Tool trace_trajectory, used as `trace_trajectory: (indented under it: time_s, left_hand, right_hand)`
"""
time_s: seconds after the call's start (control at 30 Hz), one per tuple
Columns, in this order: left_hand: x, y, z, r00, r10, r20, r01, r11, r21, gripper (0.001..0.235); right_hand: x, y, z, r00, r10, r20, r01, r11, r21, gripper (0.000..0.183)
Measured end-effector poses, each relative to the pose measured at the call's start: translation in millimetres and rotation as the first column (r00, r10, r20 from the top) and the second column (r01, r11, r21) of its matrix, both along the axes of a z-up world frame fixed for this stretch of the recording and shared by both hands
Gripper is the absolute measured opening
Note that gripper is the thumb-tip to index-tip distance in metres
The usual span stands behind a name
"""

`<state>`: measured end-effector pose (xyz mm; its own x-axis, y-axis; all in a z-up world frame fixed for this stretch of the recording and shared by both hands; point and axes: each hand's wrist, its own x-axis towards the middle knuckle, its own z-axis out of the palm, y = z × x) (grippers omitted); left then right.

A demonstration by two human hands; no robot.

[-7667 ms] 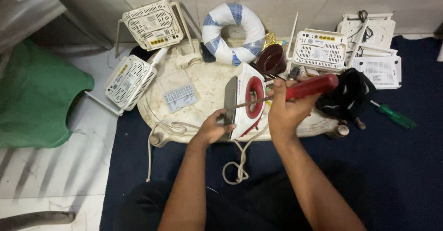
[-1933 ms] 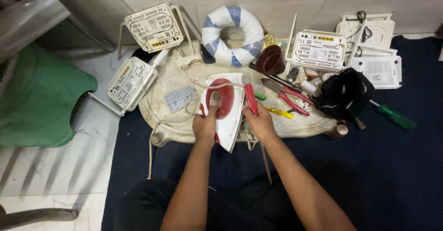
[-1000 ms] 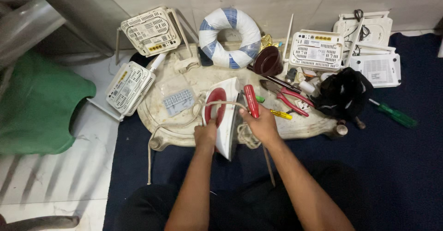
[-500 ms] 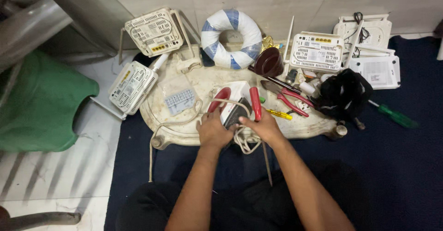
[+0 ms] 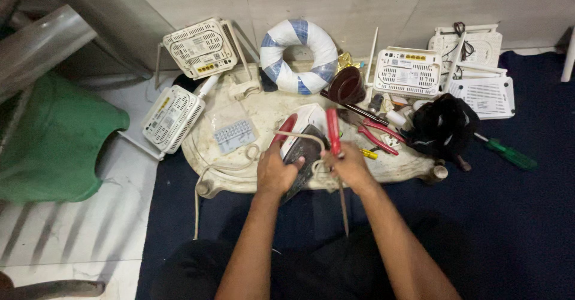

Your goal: The person disassembles a white and red electric iron using a screwdriver and pliers. They remove the casing, manipulate internal components, and reassemble the iron.

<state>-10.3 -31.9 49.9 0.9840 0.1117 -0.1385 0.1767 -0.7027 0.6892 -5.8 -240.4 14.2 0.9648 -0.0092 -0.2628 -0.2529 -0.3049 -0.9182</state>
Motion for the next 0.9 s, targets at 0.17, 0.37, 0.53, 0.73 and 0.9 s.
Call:
trace_trajectory:
  time_s: [0.17,0.37,0.53,0.73,0.9]
  left_hand:
    - [1.5,13.2,1.0,0.997,0.063,0.047,-0.055,0.988,-0.145,0.079]
    - [10.0,19.8,-2.9,0.985,0.172,-0.031,-0.172,0.916,-0.362,0.069]
    - [5.6,20.8,-13.0,0.979,0.157,-0.126,-0.194,0.902,-0.385,0.071]
    - [2.0,32.0,-4.8,0.978,-0.082,-0.192,0.030,0.965,-0.262,0.071]
    - [2.0,51.8,13.6,0.963,-0.194,-0.186,0.099,0.899,-0.427,0.075]
  right_hand:
    - [10.9,-16.5,26.9,0.980,-0.014,0.198,0.065,0.966,-0.250,0.035]
    - [-2.7,15.3,18.1,0.971,0.057,0.232,-0.062,0.998,0.011,0.055]
    - [6.2,9.5,5.0,0.998,-0.055,0.041,0.056,0.998,-0.017,0.039]
    - [43.6,-25.0,51.4,0.759,-0.281,0.587,0.377,0.925,-0.045,0.026]
    - [106.8,-42.8,110.7,0.572,-0.463,0.676,0.628,0.778,0.002,0.028]
